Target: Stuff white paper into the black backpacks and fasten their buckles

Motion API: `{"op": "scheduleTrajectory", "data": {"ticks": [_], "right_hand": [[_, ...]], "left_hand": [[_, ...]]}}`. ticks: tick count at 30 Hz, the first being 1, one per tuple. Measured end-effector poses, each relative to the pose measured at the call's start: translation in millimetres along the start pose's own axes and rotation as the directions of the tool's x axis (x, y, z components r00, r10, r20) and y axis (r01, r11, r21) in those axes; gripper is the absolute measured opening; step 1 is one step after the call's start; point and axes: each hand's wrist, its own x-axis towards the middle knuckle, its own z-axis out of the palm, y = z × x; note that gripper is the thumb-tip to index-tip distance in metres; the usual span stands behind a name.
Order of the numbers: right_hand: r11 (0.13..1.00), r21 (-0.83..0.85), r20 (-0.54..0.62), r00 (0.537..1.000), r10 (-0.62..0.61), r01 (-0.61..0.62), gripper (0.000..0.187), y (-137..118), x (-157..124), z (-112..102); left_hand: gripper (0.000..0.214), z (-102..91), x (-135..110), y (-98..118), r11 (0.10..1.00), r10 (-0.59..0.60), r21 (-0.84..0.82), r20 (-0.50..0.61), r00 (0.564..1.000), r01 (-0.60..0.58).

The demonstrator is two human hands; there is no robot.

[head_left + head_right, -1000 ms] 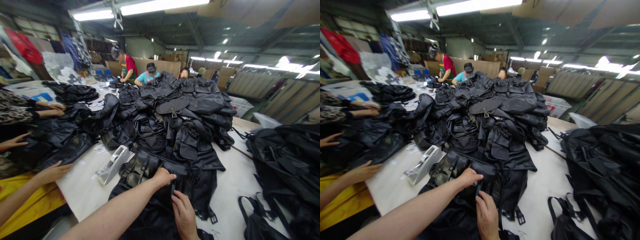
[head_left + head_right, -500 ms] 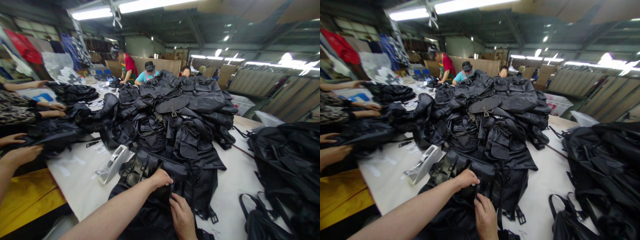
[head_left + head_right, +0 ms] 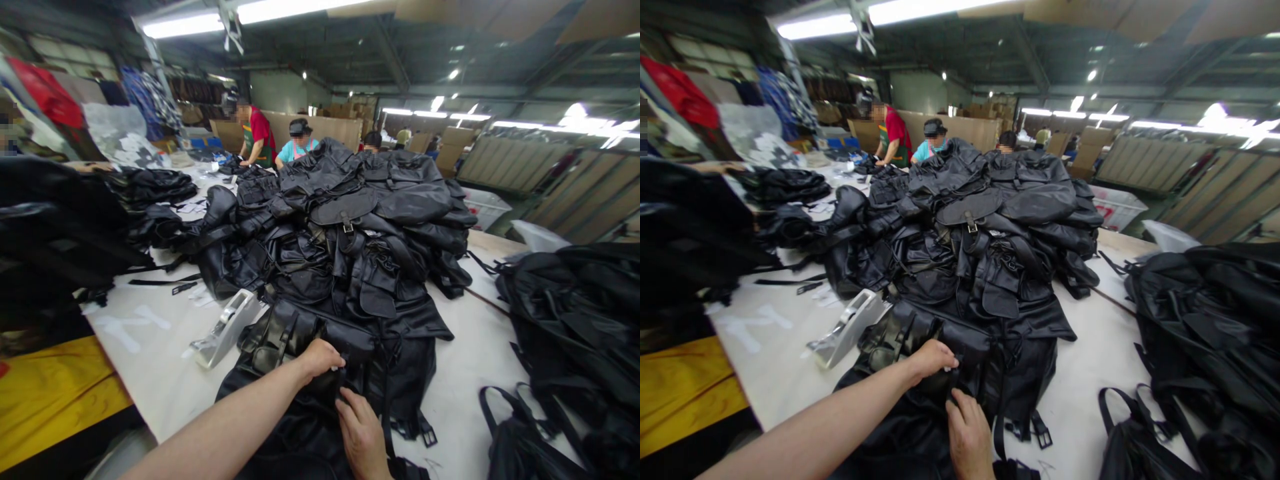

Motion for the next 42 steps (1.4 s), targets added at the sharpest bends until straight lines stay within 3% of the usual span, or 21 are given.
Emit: {"op": "scheduleTrajectory", "data": {"ticks": [20, 26, 29, 32, 36, 39, 42], "right_hand": [[0.992, 0.093, -0.098, 0.992, -0.075, 0.084, 0.025, -13, 13, -11], [0.984, 0.164, -0.164, 0.986, -0.035, 0.063, 0.023, -15, 22, -20], [0.968, 0.247, -0.185, 0.979, 0.091, -0.044, 0.021, -12, 31, -23], [0.889, 0.364, -0.110, 0.935, 0.336, -0.277, 0.020, -2, 51, -27], [0.670, 0.488, 0.106, 0.800, 0.590, -0.559, 0.022, 14, 83, -29], [0.559, 0.524, 0.174, 0.724, 0.668, -0.642, 0.020, 24, 101, -24], [0.512, 0.547, 0.183, 0.692, 0.699, -0.662, 0.020, 30, 109, -17]], "left_hand": [[0.011, 1.1, -1, -2, 0.999, 0.043, 0.004, -0.009, 0.999, -0.043], [0.008, 1.8, -1, -1, 0.999, 0.045, 0.006, -0.026, 0.999, -0.045], [0.007, 2.3, -2, 0, 0.999, 0.037, 0.022, -0.032, 0.999, -0.037], [0.006, 3.2, -1, 1, 0.999, 0.036, 0.038, -0.033, 0.999, -0.035], [0.009, 1.4, -1, 1, 0.998, 0.026, 0.055, -0.015, 1.000, -0.025], [0.013, -2.9, -2, 0, 0.998, 0.036, 0.050, 0.022, 0.999, -0.037], [0.014, -4.2, -4, -1, 0.997, 0.048, 0.061, 0.044, 0.998, -0.050]]}}
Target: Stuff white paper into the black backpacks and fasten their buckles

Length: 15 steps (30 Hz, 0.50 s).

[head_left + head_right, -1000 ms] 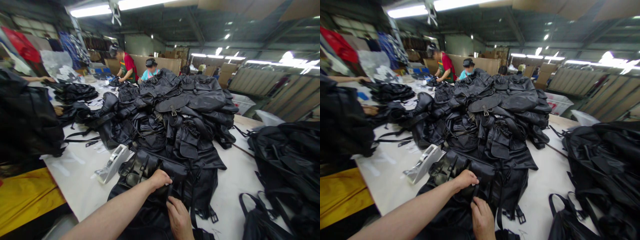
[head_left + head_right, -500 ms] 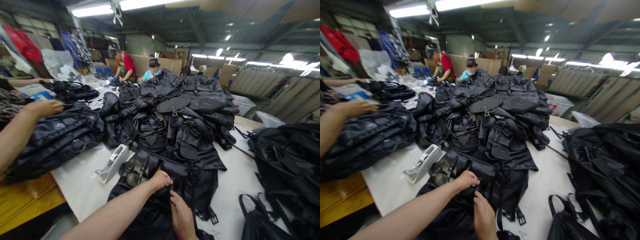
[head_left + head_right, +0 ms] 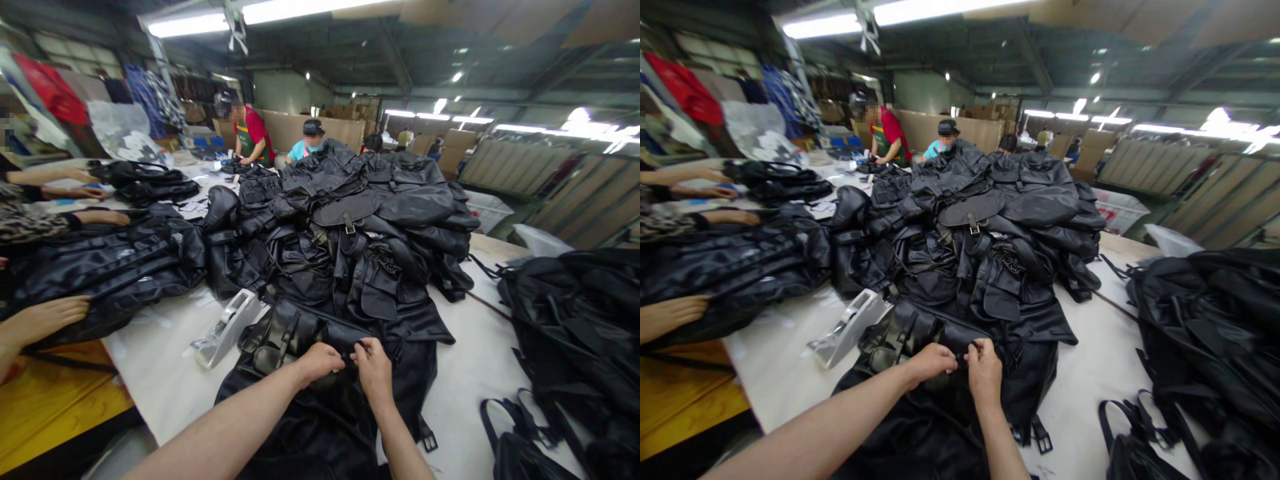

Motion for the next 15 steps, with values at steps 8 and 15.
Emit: {"op": "scheduleTrajectory", "data": {"ticks": [8, 15], "right_hand": [[0.963, 0.234, 0.080, 0.990, 0.116, -0.132, 0.035, 3, 4, -3], [0.853, 0.449, 0.084, 0.963, 0.256, -0.266, 0.051, 6, -21, -1]], "left_hand": [[0.009, 18.7, 10, -12, 0.990, 0.042, 0.140, -0.162, 0.986, -0.019], [0.005, 18.7, 4, -28, 0.973, 0.196, 0.151, -0.149, 0.969, -0.174]]}}
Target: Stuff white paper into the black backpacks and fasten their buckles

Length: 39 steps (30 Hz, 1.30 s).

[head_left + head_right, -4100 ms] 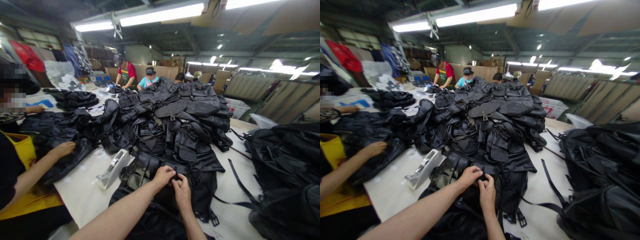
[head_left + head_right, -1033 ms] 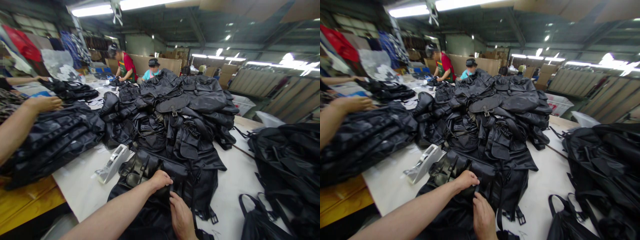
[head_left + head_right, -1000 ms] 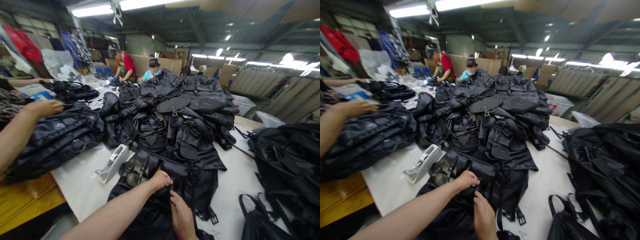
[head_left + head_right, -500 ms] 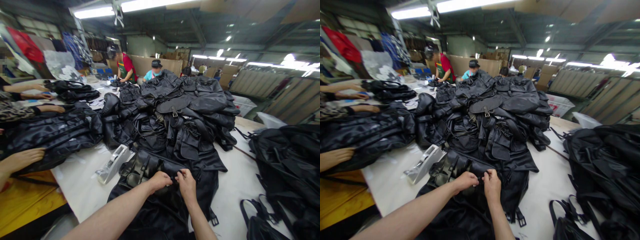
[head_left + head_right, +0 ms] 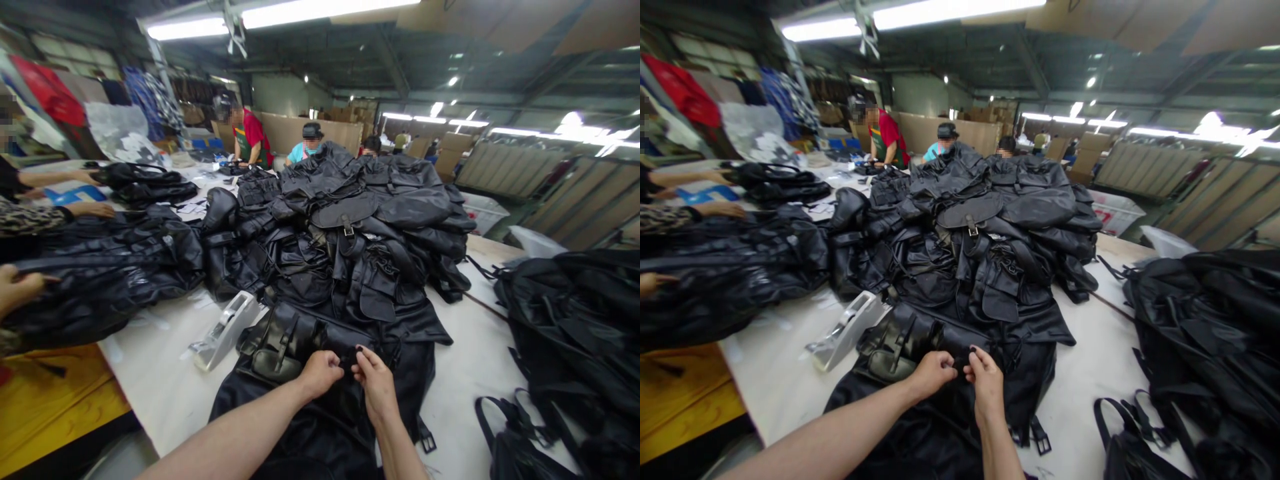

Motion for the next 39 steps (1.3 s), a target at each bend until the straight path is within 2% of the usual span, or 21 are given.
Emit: {"op": "scheduleTrajectory", "data": {"ticks": [4, 8, 13, 19, 24, 26, 29, 33, 39], "right_hand": [[0.994, 0.056, 0.050, 0.994, 0.094, -0.097, 0.056, 12, -19, 0], [0.998, -0.028, 0.023, 0.998, 0.064, -0.063, 0.057, 15, -26, 2], [0.988, -0.144, -0.017, 0.999, 0.046, -0.048, 0.050, 11, -20, 8], [0.984, -0.176, -0.019, 0.999, -0.046, 0.042, 0.042, 18, -17, 12], [0.944, -0.302, -0.096, 0.981, -0.172, 0.136, 0.031, 14, -12, 20], [0.933, -0.331, -0.099, 0.978, -0.181, 0.140, 0.029, 13, -9, 21], [0.943, -0.317, -0.095, 0.986, -0.134, 0.097, 0.035, 17, -7, 18], [0.968, -0.252, -0.071, 0.997, -0.012, -0.007, 0.043, 26, -18, 11], [0.993, -0.034, -0.030, 0.993, 0.111, -0.112, 0.042, 27, -30, 15]], "left_hand": [[0.008, -0.1, -5, -6, 0.994, 0.107, -0.012, -0.031, 0.994, -0.107], [0.011, 1.0, -9, -8, 0.984, 0.178, -0.016, -0.049, 0.983, -0.179], [0.011, 1.2, -11, -8, 0.977, 0.212, -0.001, -0.071, 0.975, -0.212], [0.011, 1.7, -13, -8, 0.975, 0.221, 0.006, -0.075, 0.972, -0.221], [0.012, 1.1, -14, -7, 0.966, 0.260, 0.029, -0.098, 0.961, -0.258], [0.012, -0.8, -13, -6, 0.960, 0.277, 0.059, -0.096, 0.956, -0.272], [0.013, -3.1, -13, -4, 0.957, 0.281, 0.107, -0.099, 0.954, -0.271], [0.013, -2.7, -16, -2, 0.962, 0.262, 0.113, -0.125, 0.957, -0.248], [0.014, -2.5, -19, 1, 0.962, 0.262, 0.106, -0.130, 0.956, -0.250]]}}
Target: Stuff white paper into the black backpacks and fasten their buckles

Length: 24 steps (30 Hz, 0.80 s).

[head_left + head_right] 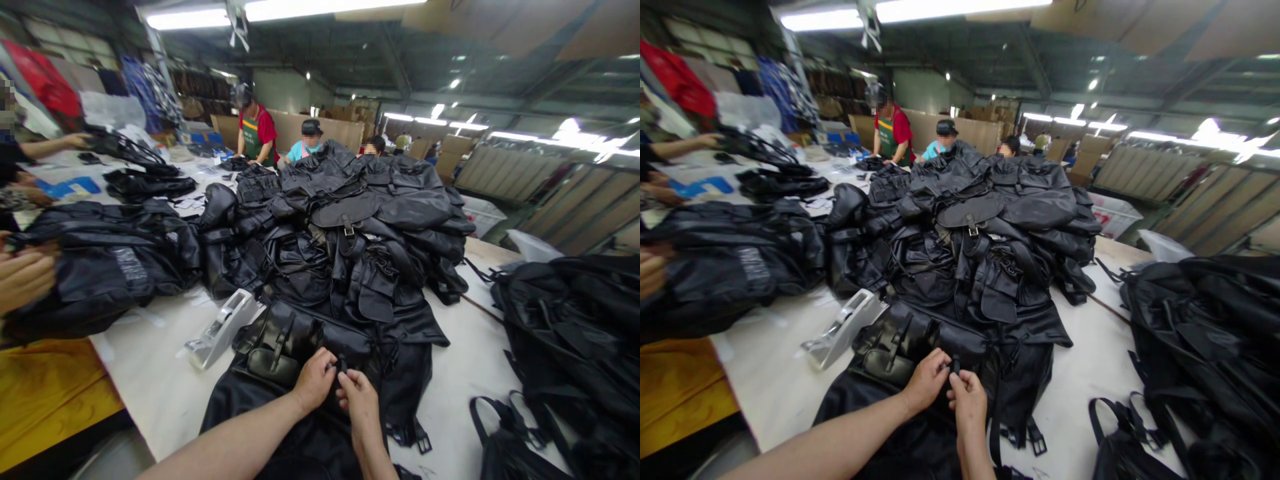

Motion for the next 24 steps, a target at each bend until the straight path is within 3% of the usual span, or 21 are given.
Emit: {"op": "scheduleTrajectory", "data": {"ticks": [6, 9, 16, 24], "right_hand": [[0.986, 0.077, 0.138, 0.981, 0.135, -0.147, 0.047, -10, 2, 1], [0.986, 0.049, 0.116, 0.982, 0.150, -0.157, 0.050, -8, 6, 1], [0.997, -0.070, -0.027, 0.999, -0.039, 0.037, 0.043, -1, 24, 6], [0.966, -0.193, 0.090, 0.983, -0.160, 0.175, 0.041, 0, 21, 1]], "left_hand": [[0.013, 1.9, -1, -4, 1.000, -0.001, -0.007, 0.001, 1.000, 0.001], [0.013, 3.1, -1, -7, 1.000, -0.013, -0.004, -0.001, 1.000, 0.013], [0.008, 5.0, 2, -12, 0.999, -0.041, 0.019, 0.019, 0.999, 0.040], [0.008, 5.3, -1, -11, 0.998, -0.056, -0.019, 0.026, 0.998, 0.057]]}}
